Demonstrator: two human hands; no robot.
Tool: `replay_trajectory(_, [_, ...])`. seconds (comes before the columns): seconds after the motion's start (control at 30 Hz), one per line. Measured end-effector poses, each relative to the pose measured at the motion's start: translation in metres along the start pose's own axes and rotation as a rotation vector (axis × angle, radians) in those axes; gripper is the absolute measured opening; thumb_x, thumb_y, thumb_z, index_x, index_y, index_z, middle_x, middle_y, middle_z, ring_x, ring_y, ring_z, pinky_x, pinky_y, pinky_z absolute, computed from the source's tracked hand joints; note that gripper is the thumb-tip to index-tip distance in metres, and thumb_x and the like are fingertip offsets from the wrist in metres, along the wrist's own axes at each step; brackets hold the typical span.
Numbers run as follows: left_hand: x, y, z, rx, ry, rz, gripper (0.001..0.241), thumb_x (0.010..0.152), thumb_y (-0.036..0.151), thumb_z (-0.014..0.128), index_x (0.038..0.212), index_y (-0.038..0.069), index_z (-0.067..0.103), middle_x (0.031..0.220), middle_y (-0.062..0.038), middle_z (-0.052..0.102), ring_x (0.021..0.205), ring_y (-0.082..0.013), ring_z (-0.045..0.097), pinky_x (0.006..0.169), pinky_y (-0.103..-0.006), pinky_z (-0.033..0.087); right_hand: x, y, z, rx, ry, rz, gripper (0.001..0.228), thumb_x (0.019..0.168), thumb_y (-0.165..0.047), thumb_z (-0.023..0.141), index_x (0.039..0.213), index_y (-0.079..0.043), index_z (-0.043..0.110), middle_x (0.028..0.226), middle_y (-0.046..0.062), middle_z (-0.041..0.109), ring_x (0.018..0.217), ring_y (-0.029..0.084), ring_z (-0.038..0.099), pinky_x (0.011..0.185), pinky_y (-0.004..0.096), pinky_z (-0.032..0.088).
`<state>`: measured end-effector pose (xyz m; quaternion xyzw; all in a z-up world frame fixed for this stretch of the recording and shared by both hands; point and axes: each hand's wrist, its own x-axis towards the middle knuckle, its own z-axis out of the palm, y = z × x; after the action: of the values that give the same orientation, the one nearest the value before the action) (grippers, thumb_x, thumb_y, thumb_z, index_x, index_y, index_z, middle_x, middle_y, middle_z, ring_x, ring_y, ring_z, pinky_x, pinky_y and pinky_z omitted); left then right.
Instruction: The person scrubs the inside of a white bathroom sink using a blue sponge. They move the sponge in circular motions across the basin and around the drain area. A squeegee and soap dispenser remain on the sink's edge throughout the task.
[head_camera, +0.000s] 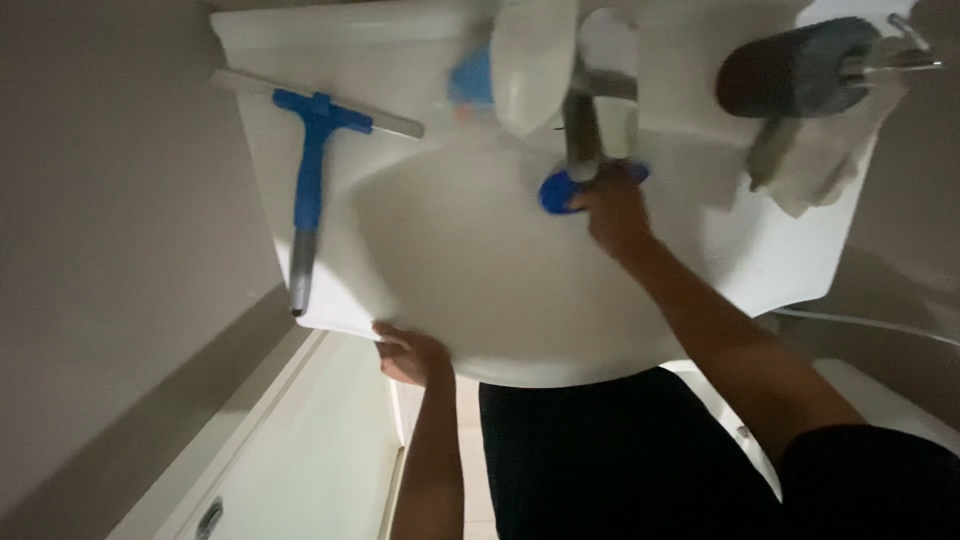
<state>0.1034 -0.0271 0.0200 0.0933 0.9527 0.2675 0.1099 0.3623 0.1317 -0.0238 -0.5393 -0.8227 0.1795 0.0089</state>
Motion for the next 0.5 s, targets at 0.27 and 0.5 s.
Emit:
replay_trajectory(0.27, [0.012,-0.022,0.011,0.094,-0.025,0.021,0.078,0.111,0.062,0.023,0.098,-0.005,0.06,0.08,-0.031,0.066,0.073,-0.041,0.066,0.074,-0.0453,0.049,0.043,-0.103,0.092,0.223,0.042,-0.101,0.011,0.09,-0.024,0.078,0.101,-0.026,0.075,0.152,0.01,0.051,0.128,0.044,0.058,0.095,0.061,0.051])
replay_trajectory(0.5, [0.014,-0.012,-0.009,0.225,-0.483,-0.151,0.074,0.109,0.062,0.025,0.141,-0.003,0.042,0.147,-0.032,0.05,0.138,-0.0439,0.047,0.12,-0.0507,0.027,0.05,-0.088,0.042,0.077,-0.008,0.109,0.021,0.091,-0.017,0.076,0.11,-0.022,0.069,0.139,0.02,0.057,0.106,0.044,0.069,0.08,0.056,0.059])
